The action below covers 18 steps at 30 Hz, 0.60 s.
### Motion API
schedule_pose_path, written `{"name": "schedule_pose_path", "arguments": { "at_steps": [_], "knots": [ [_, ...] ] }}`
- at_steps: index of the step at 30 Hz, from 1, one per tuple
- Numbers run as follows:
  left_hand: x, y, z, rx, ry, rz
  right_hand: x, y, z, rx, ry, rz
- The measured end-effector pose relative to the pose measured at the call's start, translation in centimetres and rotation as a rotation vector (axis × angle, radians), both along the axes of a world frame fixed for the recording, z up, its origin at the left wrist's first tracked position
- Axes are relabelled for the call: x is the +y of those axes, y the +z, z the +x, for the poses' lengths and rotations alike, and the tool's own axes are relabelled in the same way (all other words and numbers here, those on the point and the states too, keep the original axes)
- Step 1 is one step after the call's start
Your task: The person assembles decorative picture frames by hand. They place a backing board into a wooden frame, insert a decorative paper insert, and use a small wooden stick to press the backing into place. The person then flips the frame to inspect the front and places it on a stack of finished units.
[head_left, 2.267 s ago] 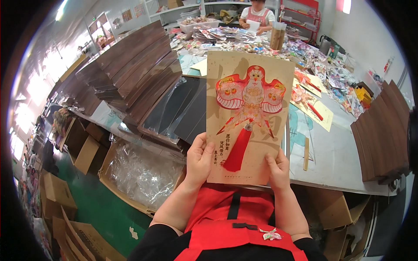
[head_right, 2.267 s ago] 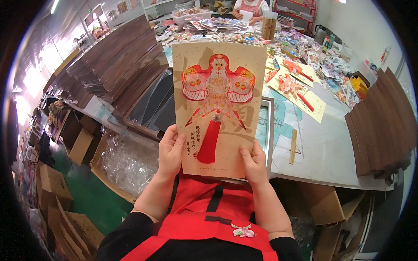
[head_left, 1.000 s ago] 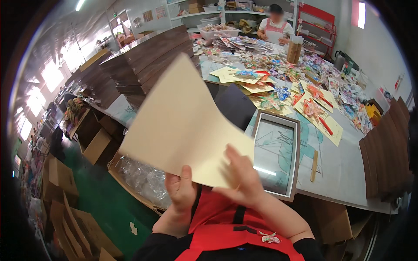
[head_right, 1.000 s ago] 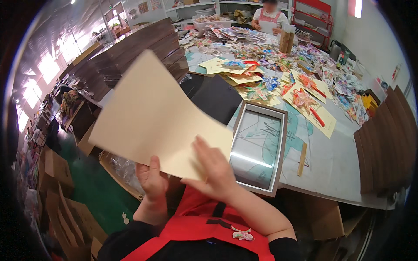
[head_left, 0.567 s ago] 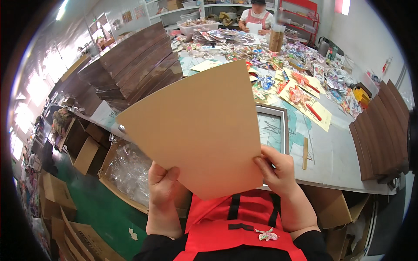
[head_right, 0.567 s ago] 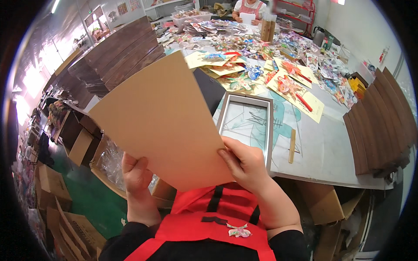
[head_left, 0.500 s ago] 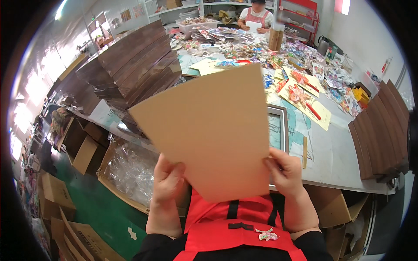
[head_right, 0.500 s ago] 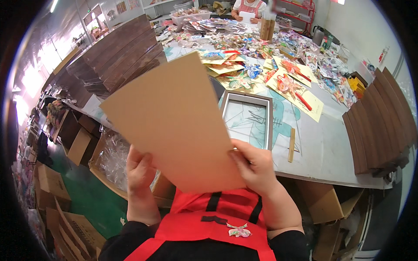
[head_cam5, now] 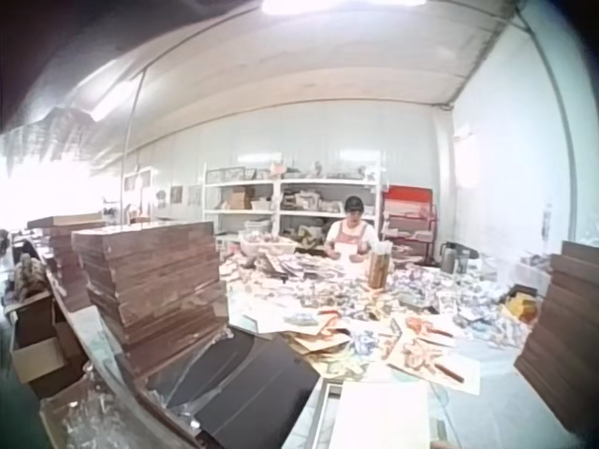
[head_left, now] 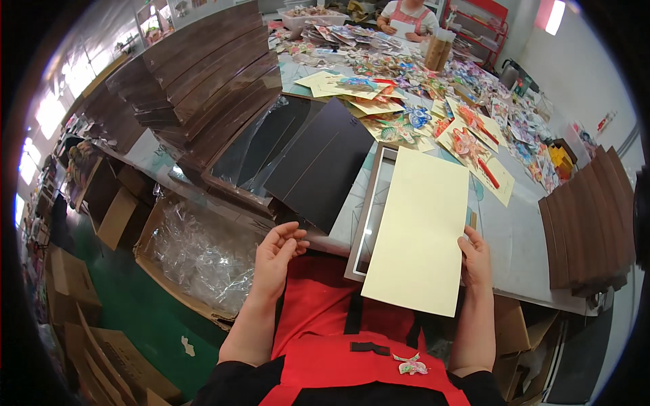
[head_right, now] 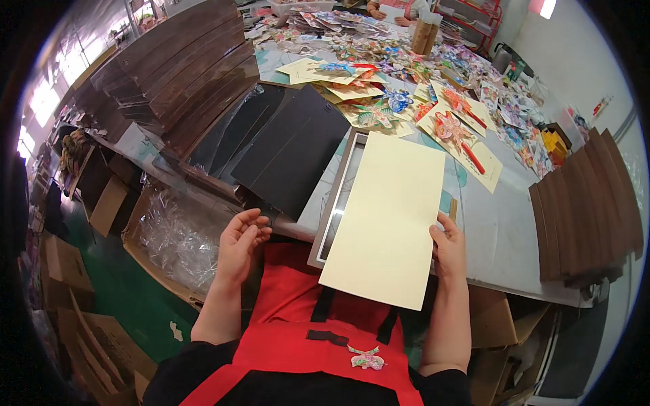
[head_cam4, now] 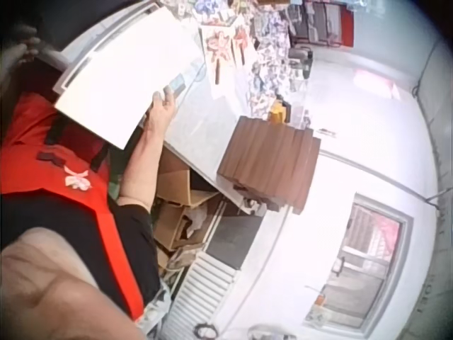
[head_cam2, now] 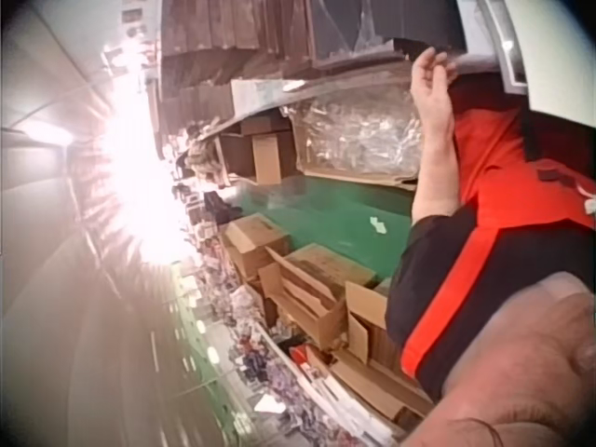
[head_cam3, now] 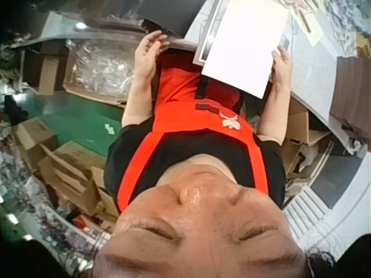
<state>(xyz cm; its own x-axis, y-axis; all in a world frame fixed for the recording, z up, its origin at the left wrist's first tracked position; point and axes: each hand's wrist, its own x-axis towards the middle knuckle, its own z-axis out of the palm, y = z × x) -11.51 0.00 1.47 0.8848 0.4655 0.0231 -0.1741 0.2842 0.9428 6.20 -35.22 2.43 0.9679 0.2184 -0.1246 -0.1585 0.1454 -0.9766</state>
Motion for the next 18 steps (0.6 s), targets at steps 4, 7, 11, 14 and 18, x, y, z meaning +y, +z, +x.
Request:
{"name": "schedule_pose_path", "arguments": {
  "at_steps": [4, 7, 11, 14, 18],
  "knots": [
    [0.5, -1.3, -0.4, 0.064, 0.017, -0.042, 1.3, -0.7, 1.8, 0.032, -0.018, -0.021],
    [0.7, -1.4, -0.6, 0.088, 0.038, -0.057, 3.0, 0.6, 2.4, 0.046, -0.035, -0.103],
    [1.1, -2.1, -0.6, 0.096, 0.034, -0.063, 3.1, 0.2, 3.9, 0.037, 0.008, -0.15],
    [1.2, -2.8, -0.4, 0.113, 0.027, -0.066, 3.6, 0.0, 4.3, 0.037, -0.005, -0.148],
    [1.2, -3.4, -0.1, 0.133, 0.027, -0.085, 3.4, -0.4, 4.6, 0.035, 0.008, -0.116]
  ]
}}
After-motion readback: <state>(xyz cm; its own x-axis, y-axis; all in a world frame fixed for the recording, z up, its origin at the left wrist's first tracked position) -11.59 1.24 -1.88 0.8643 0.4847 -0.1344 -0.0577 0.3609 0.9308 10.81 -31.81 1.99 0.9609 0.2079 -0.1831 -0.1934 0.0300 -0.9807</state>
